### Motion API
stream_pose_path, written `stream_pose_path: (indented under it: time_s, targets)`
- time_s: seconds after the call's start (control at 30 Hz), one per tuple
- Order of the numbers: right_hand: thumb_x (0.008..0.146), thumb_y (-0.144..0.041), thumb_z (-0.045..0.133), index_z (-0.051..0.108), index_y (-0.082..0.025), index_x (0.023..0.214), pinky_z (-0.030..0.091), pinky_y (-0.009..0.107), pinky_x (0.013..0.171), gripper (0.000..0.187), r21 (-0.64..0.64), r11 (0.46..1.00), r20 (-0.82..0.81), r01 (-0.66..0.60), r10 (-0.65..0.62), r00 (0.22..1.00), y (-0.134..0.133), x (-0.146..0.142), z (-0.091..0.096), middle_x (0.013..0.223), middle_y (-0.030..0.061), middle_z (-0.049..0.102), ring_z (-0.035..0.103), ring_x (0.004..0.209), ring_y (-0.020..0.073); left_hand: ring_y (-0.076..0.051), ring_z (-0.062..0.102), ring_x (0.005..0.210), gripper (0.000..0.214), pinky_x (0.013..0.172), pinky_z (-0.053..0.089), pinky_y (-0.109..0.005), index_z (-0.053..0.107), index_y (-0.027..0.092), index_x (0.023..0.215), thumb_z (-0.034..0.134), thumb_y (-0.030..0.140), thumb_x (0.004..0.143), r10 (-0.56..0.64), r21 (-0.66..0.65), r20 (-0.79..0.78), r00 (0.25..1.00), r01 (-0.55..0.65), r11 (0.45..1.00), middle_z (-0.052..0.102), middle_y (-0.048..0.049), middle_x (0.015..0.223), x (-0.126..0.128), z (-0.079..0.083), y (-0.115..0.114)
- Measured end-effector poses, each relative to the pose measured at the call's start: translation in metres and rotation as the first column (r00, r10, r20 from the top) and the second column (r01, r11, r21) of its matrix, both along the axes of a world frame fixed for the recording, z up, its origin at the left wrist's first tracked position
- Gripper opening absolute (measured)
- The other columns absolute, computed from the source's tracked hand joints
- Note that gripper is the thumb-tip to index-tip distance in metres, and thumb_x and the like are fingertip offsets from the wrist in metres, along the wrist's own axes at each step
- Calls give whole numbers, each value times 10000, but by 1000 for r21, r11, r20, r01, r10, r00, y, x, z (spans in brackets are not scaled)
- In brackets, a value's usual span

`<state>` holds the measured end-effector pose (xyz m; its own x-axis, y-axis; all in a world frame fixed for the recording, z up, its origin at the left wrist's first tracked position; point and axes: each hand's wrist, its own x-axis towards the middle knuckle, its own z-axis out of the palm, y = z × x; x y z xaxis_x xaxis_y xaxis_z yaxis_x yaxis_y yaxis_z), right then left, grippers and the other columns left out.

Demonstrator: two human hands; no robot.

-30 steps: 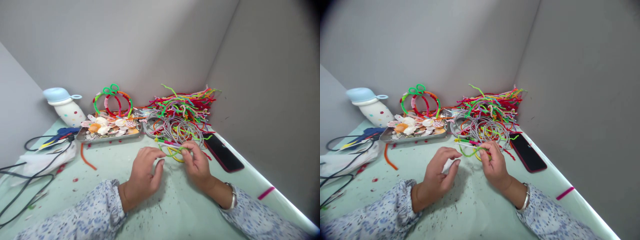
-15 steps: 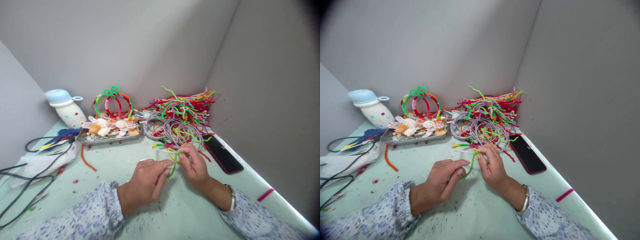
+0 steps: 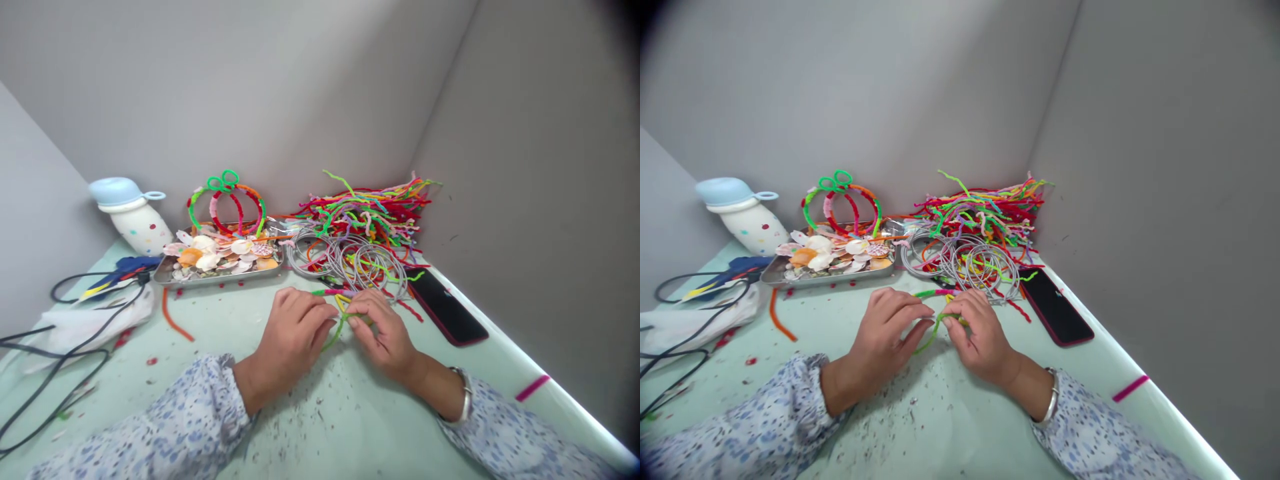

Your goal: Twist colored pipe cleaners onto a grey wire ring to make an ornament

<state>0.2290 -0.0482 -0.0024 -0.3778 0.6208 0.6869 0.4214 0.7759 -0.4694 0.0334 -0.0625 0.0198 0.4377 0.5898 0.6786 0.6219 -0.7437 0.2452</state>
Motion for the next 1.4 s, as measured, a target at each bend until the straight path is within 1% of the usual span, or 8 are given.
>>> stream_pose_path:
  time_s: [0.27, 0.43, 0.73, 0.87, 1.0, 1.1, 1.3, 1.4]
  targets:
    - [900, -178, 466, 534, -220, 931, 415, 410, 787, 86, -11, 999, 19, -32, 32, 999, 0, -2, 0, 830, 42, 585, 540, 843, 218, -160, 577, 804, 47, 794, 386, -334, 627, 204, 890, 588, 179, 879, -14, 34, 27, 1000, 13, 999, 675, -21, 843, 0, -1, 1]
    - [899, -176, 467, 531, -213, 931, 415, 406, 783, 81, -5, 999, 23, -32, 32, 999, 0, -2, 0, 828, 43, 586, 539, 842, 216, -159, 576, 805, 28, 804, 385, -340, 620, 197, 891, 610, 181, 871, -24, 31, 45, 999, 23, 999, 669, -22, 838, -1, -2, 1]
    - [897, -183, 465, 538, -221, 931, 427, 412, 780, 89, 1, 1000, 23, -31, 31, 999, 0, -3, 1, 831, 46, 594, 548, 839, 221, -160, 582, 781, 27, 790, 390, -349, 616, 201, 867, 589, 202, 873, -39, 10, 93, 995, 38, 999, 665, -20, 802, 0, -6, 4]
    - [895, -189, 467, 547, -223, 925, 427, 406, 772, 92, 3, 1000, 23, -29, 29, 999, 0, -3, 1, 822, 44, 600, 551, 823, 219, -168, 584, 795, 28, 802, 396, -358, 617, 206, 837, 600, 203, 859, -13, -102, 140, 990, 28, 994, 667, -16, 806, 2, -3, 2]
    - [891, -191, 471, 552, -224, 931, 431, 413, 776, 97, -2, 999, 29, -32, 32, 999, 1, -2, 0, 828, 46, 596, 552, 824, 221, -173, 577, 767, 58, 777, 402, -359, 612, 205, 798, 596, 213, 854, 12, -218, 183, 983, 28, 976, 657, -9, 765, 5, 1, -2]
    - [889, -184, 475, 549, -225, 937, 431, 416, 781, 98, -4, 999, 33, -42, 43, 999, 1, -2, -1, 830, 46, 594, 551, 828, 220, -177, 577, 762, 56, 767, 413, -360, 614, 205, 782, 624, 228, 832, 46, -295, 235, 971, 26, 955, 646, -4, 752, 6, 1, -2]
    - [884, -185, 481, 552, -224, 950, 428, 413, 787, 105, 7, 998, 48, -55, 55, 997, 1, -2, -1, 826, 43, 600, 553, 826, 219, -191, 623, 789, 37, 729, 485, -344, 658, 199, 781, 681, 228, 777, 122, -488, 389, 913, 92, 868, 674, -21, 801, 8, -1, -2]
    - [881, -191, 478, 551, -226, 956, 427, 407, 778, 110, 29, 998, 55, -62, 60, 997, 3, -2, -2, 826, 41, 601, 556, 816, 218, -202, 637, 776, 60, 700, 511, -343, 683, 191, 777, 704, 241, 754, 164, -576, 395, 904, 105, 811, 691, -35, 784, 7, 0, -1]
